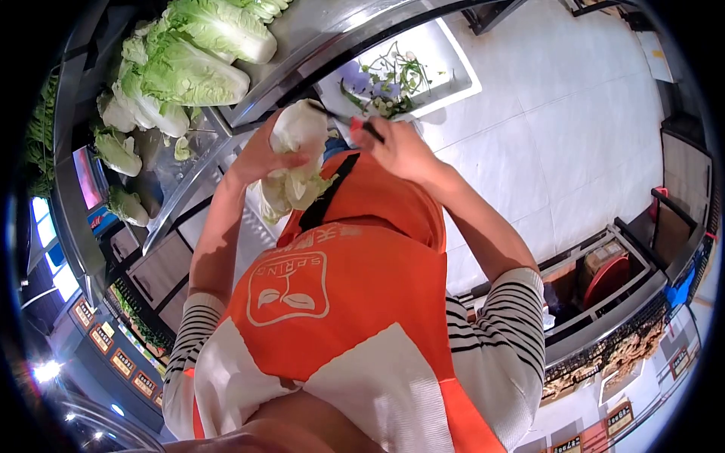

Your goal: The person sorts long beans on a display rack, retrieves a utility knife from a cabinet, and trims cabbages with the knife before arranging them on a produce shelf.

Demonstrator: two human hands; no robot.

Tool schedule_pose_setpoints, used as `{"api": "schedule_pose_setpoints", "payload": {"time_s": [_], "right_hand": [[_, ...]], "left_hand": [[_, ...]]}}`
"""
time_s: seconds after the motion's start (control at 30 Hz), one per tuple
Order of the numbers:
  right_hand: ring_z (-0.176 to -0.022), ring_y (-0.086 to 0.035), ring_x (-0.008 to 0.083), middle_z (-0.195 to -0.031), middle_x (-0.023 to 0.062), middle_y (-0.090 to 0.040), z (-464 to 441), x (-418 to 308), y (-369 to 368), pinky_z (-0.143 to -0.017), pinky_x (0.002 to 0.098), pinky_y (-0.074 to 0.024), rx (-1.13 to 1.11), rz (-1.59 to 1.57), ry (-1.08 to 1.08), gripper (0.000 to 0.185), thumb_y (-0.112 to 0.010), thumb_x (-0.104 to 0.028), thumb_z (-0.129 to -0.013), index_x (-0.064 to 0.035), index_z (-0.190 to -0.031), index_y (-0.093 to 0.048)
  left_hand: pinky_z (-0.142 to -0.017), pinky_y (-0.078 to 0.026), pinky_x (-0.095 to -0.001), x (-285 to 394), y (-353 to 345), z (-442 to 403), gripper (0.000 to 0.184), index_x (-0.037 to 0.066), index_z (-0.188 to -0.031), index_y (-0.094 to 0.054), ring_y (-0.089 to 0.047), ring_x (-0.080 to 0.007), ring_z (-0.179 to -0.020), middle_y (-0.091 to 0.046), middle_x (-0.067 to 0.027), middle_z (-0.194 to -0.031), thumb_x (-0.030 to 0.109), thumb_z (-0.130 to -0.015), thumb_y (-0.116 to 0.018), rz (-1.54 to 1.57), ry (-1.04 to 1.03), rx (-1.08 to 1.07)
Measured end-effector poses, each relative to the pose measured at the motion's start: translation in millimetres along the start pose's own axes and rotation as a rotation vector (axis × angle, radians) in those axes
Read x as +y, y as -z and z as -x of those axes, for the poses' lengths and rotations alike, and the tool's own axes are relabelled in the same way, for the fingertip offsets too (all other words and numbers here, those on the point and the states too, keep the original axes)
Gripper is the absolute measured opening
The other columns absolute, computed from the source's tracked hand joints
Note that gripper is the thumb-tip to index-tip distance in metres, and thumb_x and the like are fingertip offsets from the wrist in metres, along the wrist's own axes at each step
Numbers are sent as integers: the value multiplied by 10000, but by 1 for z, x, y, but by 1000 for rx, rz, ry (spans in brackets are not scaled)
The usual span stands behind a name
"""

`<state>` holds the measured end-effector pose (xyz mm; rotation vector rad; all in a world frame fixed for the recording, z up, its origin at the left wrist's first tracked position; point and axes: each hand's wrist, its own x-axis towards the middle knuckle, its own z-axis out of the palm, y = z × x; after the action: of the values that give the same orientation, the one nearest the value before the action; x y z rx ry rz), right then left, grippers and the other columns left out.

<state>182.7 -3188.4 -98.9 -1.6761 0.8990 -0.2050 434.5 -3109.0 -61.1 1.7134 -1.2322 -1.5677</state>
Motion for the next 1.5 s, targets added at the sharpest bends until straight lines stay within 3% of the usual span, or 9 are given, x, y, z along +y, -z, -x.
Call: {"api": "schedule_pose_setpoints", "payload": {"time_s": [0.13, 0.4, 0.73, 1.03, 1.1, 1.2, 1.3, 1.4, 1.5], "right_hand": [[-579, -515, 434, -553, 253, -479, 1, -25, 1, -545, 434, -409, -81, 106, 41, 603, -485, -560, -854, 27, -718, -519], [-584, -532, 431, -544, 232, -498, -3, -24, -13, -537, 459, -416, 46, 230, 165, 575, -540, -545, -827, 9, -675, -507], [-698, -569, 447, -644, 252, -567, -9, 8, -29, -636, 477, -447, 43, 236, 9, 622, -495, -594, -827, 20, -739, -548], [-778, -580, 443, -740, 283, -591, -19, 32, -34, -694, 462, -458, -50, 120, -97, 659, -467, -604, -835, 36, -762, -605], [-786, -582, 439, -762, 281, -596, -24, 41, -34, -696, 453, -460, -68, 143, -155, 663, -465, -596, -841, 46, -761, -609], [-767, -582, 428, -767, 271, -594, -14, 128, -24, -681, 441, -455, -61, 245, -325, 654, -461, -575, -855, 60, -783, -600], [-726, -560, 428, -736, 265, -566, -9, 70, -18, -649, 438, -438, 3, -94, -222, 628, -463, -565, -862, 42, -738, -567], [-535, -377, 273, -553, 195, -446, -1, 9, -27, -552, 359, -369, -14, -23, 117, 548, -469, -506, -888, 17, -735, -527], [-597, -508, 431, -571, 233, -484, 4, -12, -27, -537, 439, -403, -99, 25, 101, 575, -516, -543, -847, 6, -679, -496]], "left_hand": [[-913, -405, -300, 21, 0, 2, 816, 32, -1298, -400, -524, -152, -1026, -556, -72, -1127, 187, -605, -803, -123, 35, 16], [-899, -415, -302, 20, -2, 15, 788, 29, -1250, -429, -547, -176, -1014, -573, -99, -1104, 243, -593, -809, -178, 2, 47], [-914, -408, -295, -28, -12, 11, 860, 9, -1301, -397, -531, -172, -1043, -553, -102, -1144, 264, -597, -821, -9, 58, 23], [-925, -402, -305, -22, -22, 12, 830, 16, -1296, -405, -523, -170, -1063, -547, -88, -1161, 235, -608, -813, 131, 132, -10], [-936, -394, -310, -24, -21, 19, 832, 16, -1298, -401, -511, -171, -1079, -540, -87, -1175, 226, -605, -811, 176, 50, -34], [-953, -379, -316, -35, -7, 25, 844, 21, -1301, -396, -496, -172, -1097, -529, -83, -1192, 215, -593, -813, 132, -2, -1], [-959, -371, -318, -46, -13, 38, 849, 26, -1302, -391, -490, -170, -1094, -525, -78, -1190, 205, -588, -814, 202, 38, 64], [-934, -386, -313, -28, -13, 30, 796, 29, -1280, -404, -498, -163, -1057, -533, -70, -1151, 188, -607, -798, 221, 5, 41], [-924, -391, -310, -26, -13, 29, 796, 35, -1272, -411, -504, -159, -1045, -537, -66, -1141, 186, -598, -806, 215, 25, 52]]}}
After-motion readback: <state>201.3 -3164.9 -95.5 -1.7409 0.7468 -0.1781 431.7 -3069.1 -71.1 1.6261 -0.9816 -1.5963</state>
